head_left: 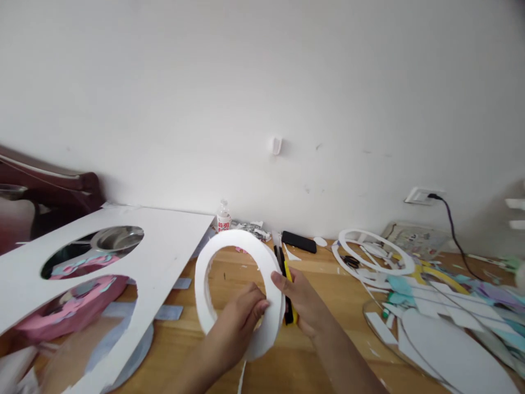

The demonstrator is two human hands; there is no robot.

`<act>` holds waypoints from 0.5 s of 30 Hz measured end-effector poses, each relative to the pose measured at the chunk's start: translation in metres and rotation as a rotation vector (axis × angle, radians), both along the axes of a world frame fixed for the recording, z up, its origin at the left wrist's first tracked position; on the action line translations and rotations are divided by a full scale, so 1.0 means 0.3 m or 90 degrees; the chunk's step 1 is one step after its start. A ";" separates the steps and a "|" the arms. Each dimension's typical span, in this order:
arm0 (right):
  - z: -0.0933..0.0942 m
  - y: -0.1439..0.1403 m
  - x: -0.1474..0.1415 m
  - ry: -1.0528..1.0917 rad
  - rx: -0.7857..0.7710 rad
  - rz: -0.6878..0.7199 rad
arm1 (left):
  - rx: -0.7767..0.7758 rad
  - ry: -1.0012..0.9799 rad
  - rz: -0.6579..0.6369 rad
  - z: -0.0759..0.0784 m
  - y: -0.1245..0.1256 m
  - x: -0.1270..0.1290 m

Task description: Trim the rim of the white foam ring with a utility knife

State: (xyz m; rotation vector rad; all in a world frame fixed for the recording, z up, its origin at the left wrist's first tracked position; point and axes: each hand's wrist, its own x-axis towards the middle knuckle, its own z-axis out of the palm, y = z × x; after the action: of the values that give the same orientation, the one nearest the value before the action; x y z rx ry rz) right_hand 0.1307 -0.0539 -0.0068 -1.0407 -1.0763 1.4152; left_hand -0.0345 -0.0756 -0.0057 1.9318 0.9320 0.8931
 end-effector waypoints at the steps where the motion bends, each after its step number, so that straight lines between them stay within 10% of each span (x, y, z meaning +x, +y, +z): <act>1: -0.020 -0.025 -0.010 0.018 -0.011 -0.024 | -0.006 -0.003 -0.006 -0.008 -0.029 0.002; 9: -0.151 -0.221 0.042 0.024 0.038 -0.441 | 0.096 0.076 0.185 -0.105 -0.226 -0.037; 15: -0.163 -0.302 0.174 0.098 0.097 -0.667 | 0.098 0.219 0.321 -0.210 -0.156 -0.132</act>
State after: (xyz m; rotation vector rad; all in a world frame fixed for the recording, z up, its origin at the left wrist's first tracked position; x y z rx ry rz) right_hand 0.1828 -0.1445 -0.0557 -1.1054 -0.3741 0.5334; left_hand -0.0740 -0.1223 -0.0686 2.0561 1.6452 0.9458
